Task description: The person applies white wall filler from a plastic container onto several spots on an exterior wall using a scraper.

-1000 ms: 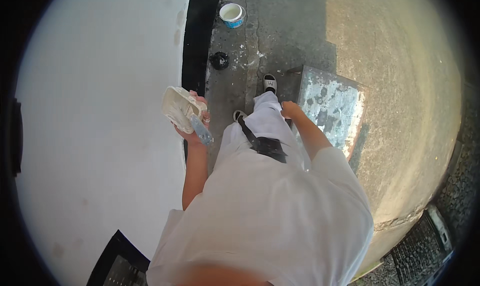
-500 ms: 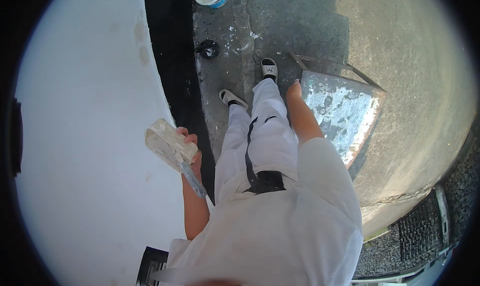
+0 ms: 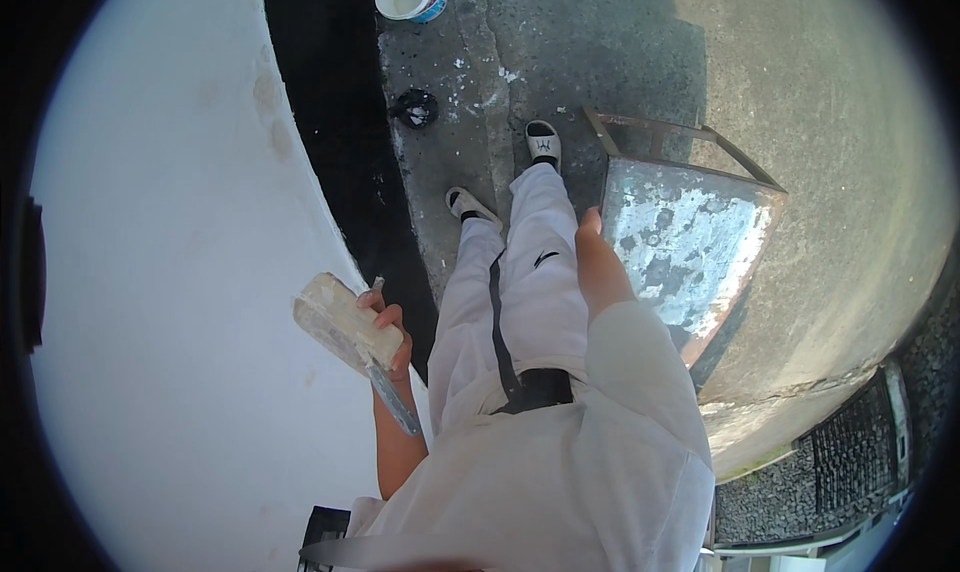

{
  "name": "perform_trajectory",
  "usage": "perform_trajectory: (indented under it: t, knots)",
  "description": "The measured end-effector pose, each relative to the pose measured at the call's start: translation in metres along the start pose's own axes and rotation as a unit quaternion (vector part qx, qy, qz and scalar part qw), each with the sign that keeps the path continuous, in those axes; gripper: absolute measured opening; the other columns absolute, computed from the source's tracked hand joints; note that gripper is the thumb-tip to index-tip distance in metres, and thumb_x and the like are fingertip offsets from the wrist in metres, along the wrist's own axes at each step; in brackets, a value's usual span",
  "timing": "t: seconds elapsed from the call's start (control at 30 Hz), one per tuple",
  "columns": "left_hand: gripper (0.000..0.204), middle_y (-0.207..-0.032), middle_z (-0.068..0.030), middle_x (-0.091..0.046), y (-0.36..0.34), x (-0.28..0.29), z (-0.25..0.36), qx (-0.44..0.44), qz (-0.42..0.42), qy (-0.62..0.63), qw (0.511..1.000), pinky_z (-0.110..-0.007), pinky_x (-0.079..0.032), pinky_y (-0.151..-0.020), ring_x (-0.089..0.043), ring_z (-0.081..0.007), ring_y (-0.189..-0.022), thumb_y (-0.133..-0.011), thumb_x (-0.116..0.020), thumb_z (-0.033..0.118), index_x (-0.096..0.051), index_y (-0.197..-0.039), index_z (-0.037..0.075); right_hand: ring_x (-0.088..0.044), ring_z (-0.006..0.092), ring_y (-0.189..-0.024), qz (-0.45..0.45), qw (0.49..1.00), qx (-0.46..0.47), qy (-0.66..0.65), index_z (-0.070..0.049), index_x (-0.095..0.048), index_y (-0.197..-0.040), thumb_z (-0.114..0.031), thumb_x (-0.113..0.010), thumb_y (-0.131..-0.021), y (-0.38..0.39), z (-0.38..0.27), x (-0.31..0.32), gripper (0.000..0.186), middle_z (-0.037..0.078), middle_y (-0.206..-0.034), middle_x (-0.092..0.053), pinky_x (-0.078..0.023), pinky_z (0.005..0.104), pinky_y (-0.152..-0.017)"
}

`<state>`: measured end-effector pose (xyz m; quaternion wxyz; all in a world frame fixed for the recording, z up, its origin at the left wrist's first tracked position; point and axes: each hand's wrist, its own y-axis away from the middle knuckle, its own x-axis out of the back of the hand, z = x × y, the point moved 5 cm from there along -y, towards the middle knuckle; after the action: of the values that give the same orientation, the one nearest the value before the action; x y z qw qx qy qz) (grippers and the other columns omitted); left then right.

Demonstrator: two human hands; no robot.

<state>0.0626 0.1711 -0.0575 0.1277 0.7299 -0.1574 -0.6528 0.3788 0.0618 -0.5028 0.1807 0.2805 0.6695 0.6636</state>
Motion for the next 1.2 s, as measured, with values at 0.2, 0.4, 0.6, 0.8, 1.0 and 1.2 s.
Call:
perform_trajectory:
  t: [0.2, 0.4, 0.6, 0.8, 1.0, 1.2]
  knots:
    - [0.055, -0.131, -0.0092, -0.043, -0.009, -0.001, -0.001, 0.022, -0.001, -0.004, 1.0, -0.064, -0.057, -0.065, -0.044, -0.0305, -0.112, -0.096, -0.046, 0.048, -0.046, -0.144, 0.022, -0.054, 0.0285, -0.129, -0.022, 0.999, -0.006, 0.04, -0.018, -0.064, -0.132, -0.033, -0.05, -0.097, -0.001, -0.027, -0.003, 0.04, 0.004, -0.136, -0.061, -0.039, 0.0576, -0.102]
    - [0.055, -0.131, -0.0105, -0.043, -0.026, 0.006, -0.01, 0.067, -0.05, 0.03, 0.996, -0.063, -0.058, -0.064, -0.045, -0.031, -0.11, -0.096, -0.045, 0.048, -0.045, -0.145, 0.026, -0.054, 0.0287, -0.129, 0.009, 0.999, -0.027, 0.015, -0.017, -0.064, -0.132, -0.033, -0.051, -0.097, -0.056, -0.009, -0.07, 0.041, 0.004, -0.138, -0.06, -0.039, 0.0562, -0.103]
    - [0.055, -0.133, -0.0116, -0.042, -0.009, 0.017, 0.01, 0.082, -0.025, -0.013, 0.996, -0.062, -0.058, -0.065, -0.045, -0.0319, -0.112, -0.096, -0.048, 0.047, -0.043, -0.146, 0.025, -0.056, 0.0274, -0.126, 0.035, 0.999, 0.023, 0.02, -0.014, -0.064, -0.131, -0.031, -0.05, -0.099, 0.002, -0.016, -0.004, 0.039, 0.006, -0.134, -0.062, -0.039, 0.0501, -0.104]
    - [0.058, -0.134, -0.0144, -0.039, -0.021, 0.018, 0.012, 0.071, -0.037, 0.001, 0.997, -0.066, -0.056, -0.068, -0.042, -0.0342, -0.115, -0.096, -0.052, 0.043, -0.041, -0.145, 0.014, -0.06, 0.0253, -0.122, 0.02, 0.998, 0.038, -0.052, -0.012, -0.068, -0.125, -0.029, -0.051, -0.097, 0.066, 0.016, 0.02, 0.037, 0.01, -0.126, -0.067, -0.039, 0.0427, -0.105]
    - [0.058, -0.134, -0.014, -0.037, -0.03, 0.033, 0.005, 0.103, -0.056, -0.004, 0.993, -0.065, -0.056, -0.068, -0.041, -0.0352, -0.114, -0.096, -0.051, 0.044, -0.039, -0.146, 0.015, -0.062, 0.0241, -0.119, 0.057, 0.995, 0.081, -0.008, -0.011, -0.072, -0.119, -0.028, -0.05, -0.096, 0.068, 0.007, 0.017, 0.035, 0.009, -0.126, -0.068, -0.042, 0.0409, -0.102]
    - [0.062, -0.136, -0.0151, -0.035, -0.041, 0.038, -0.011, 0.169, -0.086, 0.042, 0.981, -0.067, -0.054, -0.069, -0.038, -0.0385, -0.118, -0.095, -0.051, 0.05, -0.038, -0.147, 0.018, -0.064, 0.0232, -0.116, 0.096, 0.99, -0.047, -0.095, -0.01, -0.072, -0.113, -0.028, -0.054, -0.094, 0.062, 0.023, 0.014, 0.032, 0.01, -0.117, -0.07, -0.048, 0.0392, -0.093]
